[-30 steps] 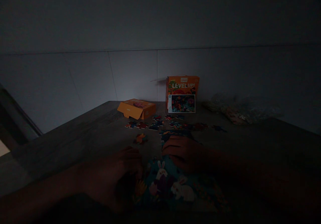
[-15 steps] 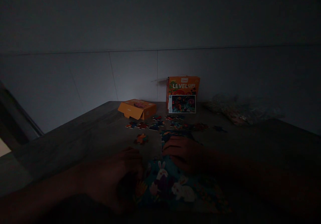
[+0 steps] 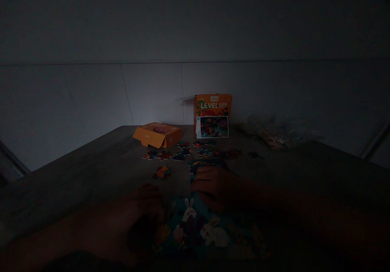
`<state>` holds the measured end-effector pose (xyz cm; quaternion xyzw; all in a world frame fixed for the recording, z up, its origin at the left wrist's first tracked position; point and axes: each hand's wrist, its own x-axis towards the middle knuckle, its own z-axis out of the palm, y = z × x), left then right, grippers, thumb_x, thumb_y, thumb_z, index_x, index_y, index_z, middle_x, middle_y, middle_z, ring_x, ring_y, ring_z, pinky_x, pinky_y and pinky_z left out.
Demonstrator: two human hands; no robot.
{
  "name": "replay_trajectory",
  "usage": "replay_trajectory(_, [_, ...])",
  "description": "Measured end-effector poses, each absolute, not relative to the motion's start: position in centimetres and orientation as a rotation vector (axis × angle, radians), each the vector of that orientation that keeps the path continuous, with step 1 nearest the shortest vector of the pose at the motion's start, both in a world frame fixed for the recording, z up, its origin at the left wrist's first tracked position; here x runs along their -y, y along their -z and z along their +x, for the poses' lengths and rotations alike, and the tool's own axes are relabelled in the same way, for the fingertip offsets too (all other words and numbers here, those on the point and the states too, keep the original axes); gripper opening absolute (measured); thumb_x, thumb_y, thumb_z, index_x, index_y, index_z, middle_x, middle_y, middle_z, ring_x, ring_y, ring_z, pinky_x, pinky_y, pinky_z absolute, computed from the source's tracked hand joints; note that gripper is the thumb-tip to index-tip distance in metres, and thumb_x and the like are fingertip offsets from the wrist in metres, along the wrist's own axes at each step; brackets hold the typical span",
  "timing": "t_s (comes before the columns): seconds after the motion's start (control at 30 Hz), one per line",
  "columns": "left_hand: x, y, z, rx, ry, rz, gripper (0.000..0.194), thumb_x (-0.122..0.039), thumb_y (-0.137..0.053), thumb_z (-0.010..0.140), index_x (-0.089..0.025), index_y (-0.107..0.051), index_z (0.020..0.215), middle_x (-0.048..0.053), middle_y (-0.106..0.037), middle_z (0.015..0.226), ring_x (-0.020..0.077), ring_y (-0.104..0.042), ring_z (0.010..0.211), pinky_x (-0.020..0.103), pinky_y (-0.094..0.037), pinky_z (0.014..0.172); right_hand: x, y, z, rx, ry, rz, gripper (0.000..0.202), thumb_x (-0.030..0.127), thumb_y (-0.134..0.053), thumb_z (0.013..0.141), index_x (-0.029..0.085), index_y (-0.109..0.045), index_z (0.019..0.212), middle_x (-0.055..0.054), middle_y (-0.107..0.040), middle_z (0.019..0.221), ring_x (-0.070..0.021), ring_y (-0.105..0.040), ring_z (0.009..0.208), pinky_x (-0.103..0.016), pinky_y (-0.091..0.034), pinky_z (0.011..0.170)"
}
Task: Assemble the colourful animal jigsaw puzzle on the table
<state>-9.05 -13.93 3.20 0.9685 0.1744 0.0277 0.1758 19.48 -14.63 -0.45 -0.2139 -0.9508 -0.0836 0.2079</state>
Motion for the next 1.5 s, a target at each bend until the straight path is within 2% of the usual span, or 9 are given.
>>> replay_trajectory(0.33, [11.7,1.0,-10.8,-0.136,-0.339,2.815,0.040,-0.022,-0.070,0.073,-0.032,-0.059,0.110,0.005,-0.060,0.116,0.0266,-0.053,0.110,0.039,-0.047,0.098,14.6,-5.1,25.1,2.480,0.517,-0.868,0.016,0.015,-0.049,0.090,0.015,-0.066,0.088,-0.007,-0.065,0.077,-0.0174,-0.058,0.070,-0.030,-0.044,0.065])
replay_trajectory(0.47, [11.1,1.8,-10.8,-0.095,-0.367,2.793,0.034,-0.027,-0.068,0.075,-0.033,-0.061,0.107,0.004,-0.061,0.111,0.0267,-0.054,0.109,0.045,-0.043,0.104,16.6,-2.0,28.2,2.166,0.551,-0.947,0.017,0.014,-0.048,0.088,0.017,-0.065,0.090,-0.006,-0.066,0.076,-0.0165,-0.059,0.069,-0.028,-0.045,0.064])
replay_trajectory(0.57, [11.1,1.5,-10.3,-0.091,-0.343,2.778,0.022,-0.029,-0.065,0.078,-0.031,-0.062,0.100,0.003,-0.062,0.102,0.0247,-0.056,0.101,0.045,-0.044,0.102,17.3,1.1,28.7,2.180,0.504,-0.953,0.017,0.017,-0.049,0.088,0.016,-0.066,0.087,-0.004,-0.063,0.068,-0.0157,-0.057,0.063,-0.027,-0.043,0.058])
replay_trajectory(0.73, [11.2,0.9,-9.5,-0.059,-0.298,2.734,0.008,-0.031,-0.064,0.084,-0.031,-0.061,0.091,0.001,-0.062,0.088,0.0224,-0.057,0.091,0.042,-0.046,0.096,16.8,1.6,27.7,2.254,0.310,-1.058,0.019,0.027,-0.055,0.086,0.014,-0.067,0.094,-0.010,-0.064,0.087,-0.0208,-0.059,0.080,-0.034,-0.048,0.070])
replay_trajectory(0.97, [12.4,0.2,-9.7,-0.118,-0.379,2.785,0.010,-0.027,-0.063,0.084,-0.029,-0.063,0.094,0.005,-0.063,0.099,0.0243,-0.057,0.097,0.043,-0.047,0.097,17.3,0.9,28.0,2.412,0.052,-1.142,0.041,0.041,-0.058,0.088,0.014,-0.064,0.118,-0.014,-0.060,0.109,-0.0241,-0.058,0.097,-0.041,-0.049,0.085])
replay_trajectory(1.2, [13.2,-2.0,-8.6,-0.159,-0.385,3.019,0.016,-0.015,-0.050,0.090,-0.024,-0.062,0.090,0.003,-0.064,0.084,0.0197,-0.059,0.081,0.037,-0.052,0.087,17.2,1.0,28.2,2.435,-0.018,-1.096,0.040,0.048,-0.063,0.086,0.018,-0.065,0.113,-0.013,-0.059,0.114,-0.0247,-0.057,0.104,-0.041,-0.047,0.090])
replay_trajectory(1.27, [11.6,-1.9,-8.8,-0.398,-0.490,3.087,0.020,-0.014,-0.044,0.093,-0.021,-0.063,0.093,0.006,-0.064,0.092,0.0211,-0.060,0.087,0.040,-0.051,0.090,17.2,1.0,28.2,2.433,-0.022,-1.104,0.040,0.049,-0.064,0.086,0.018,-0.064,0.111,-0.013,-0.059,0.115,-0.0248,-0.057,0.105,-0.040,-0.048,0.090])
replay_trajectory(1.4, [8.0,-0.4,-9.7,-0.870,-0.608,3.044,0.033,-0.027,-0.046,0.097,-0.017,-0.055,0.126,0.012,-0.059,0.125,0.0286,-0.052,0.117,0.047,-0.047,0.099,17.5,1.0,28.3,2.404,-0.011,-1.140,0.043,0.049,-0.064,0.085,0.017,-0.060,0.114,-0.013,-0.061,0.113,-0.0252,-0.058,0.103,-0.039,-0.049,0.089])
replay_trajectory(1.5, [6.9,0.6,-9.9,-0.839,-0.539,2.992,0.030,-0.028,-0.044,0.099,-0.018,-0.057,0.124,0.011,-0.059,0.127,0.0262,-0.052,0.119,0.045,-0.047,0.101,17.6,1.1,28.3,2.379,-0.004,-1.147,0.045,0.048,-0.064,0.085,0.017,-0.056,0.116,-0.013,-0.062,0.112,-0.0249,-0.060,0.101,-0.038,-0.051,0.087])
